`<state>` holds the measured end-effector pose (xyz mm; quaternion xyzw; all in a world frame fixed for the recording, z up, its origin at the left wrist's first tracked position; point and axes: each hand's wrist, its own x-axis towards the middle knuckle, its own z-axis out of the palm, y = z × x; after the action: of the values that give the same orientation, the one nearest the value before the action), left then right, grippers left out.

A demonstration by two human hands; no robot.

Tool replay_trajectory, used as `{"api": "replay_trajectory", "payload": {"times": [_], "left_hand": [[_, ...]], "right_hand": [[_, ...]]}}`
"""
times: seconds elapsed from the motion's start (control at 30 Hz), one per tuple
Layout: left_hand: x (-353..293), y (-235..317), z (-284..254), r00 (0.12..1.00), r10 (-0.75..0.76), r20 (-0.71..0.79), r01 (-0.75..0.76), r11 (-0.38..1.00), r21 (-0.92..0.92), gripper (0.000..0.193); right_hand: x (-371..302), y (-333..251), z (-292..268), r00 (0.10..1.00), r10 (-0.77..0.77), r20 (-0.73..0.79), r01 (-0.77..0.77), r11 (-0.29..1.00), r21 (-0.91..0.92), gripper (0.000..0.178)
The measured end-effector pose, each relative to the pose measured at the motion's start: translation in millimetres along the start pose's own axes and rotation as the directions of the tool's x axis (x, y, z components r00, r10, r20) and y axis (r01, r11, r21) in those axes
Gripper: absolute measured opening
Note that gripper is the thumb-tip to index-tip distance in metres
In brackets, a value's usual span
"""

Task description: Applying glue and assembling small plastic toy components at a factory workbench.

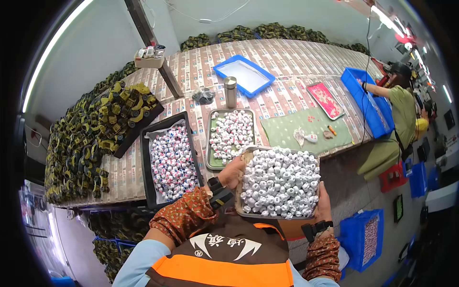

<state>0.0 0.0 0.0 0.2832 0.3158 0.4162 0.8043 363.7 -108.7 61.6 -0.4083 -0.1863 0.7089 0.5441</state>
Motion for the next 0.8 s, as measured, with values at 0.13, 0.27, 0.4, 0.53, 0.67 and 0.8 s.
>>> {"api": "replay_trajectory", "payload": {"times": [0.13, 0.27, 0.4, 0.53, 0.67, 0.8], "left_hand": [[28.0, 25.1, 6.2, 0.998, 0.061, 0.006, -0.061, 0.993, -0.097, 0.046], [78.9, 44.1, 0.0, 0.994, 0.097, -0.045, -0.101, 0.988, -0.115, 0.044], [129.1, 55.4, -7.4, 0.986, 0.103, -0.132, -0.123, 0.980, -0.154, 0.049], [194.3, 74.5, -6.7, 0.966, 0.150, -0.213, -0.177, 0.978, -0.113, 0.053], [250.5, 80.6, -15.9, 0.893, 0.131, -0.430, -0.156, 0.987, -0.023, 0.052], [308.0, 84.0, -38.7, 0.875, 0.185, -0.448, -0.169, 0.983, 0.077, 0.056]], "right_hand": [[55.2, -33.3, 20.1, 1.000, 0.027, -0.017, -0.028, 0.996, -0.084, 0.057], [143.8, -71.7, 9.9, 1.000, 0.021, -0.016, -0.024, 0.979, -0.204, 0.053], [216.0, -103.6, 14.0, 0.997, 0.075, 0.006, -0.072, 0.973, -0.219, 0.051], [296.8, -127.0, 0.7, 0.999, 0.044, 0.003, -0.041, 0.955, -0.295, 0.052], [374.8, -145.8, -7.9, 0.990, 0.060, -0.128, -0.116, 0.866, -0.487, 0.055], [441.8, -157.5, -19.0, 0.986, 0.147, -0.080, -0.167, 0.860, -0.482, 0.056]]}}
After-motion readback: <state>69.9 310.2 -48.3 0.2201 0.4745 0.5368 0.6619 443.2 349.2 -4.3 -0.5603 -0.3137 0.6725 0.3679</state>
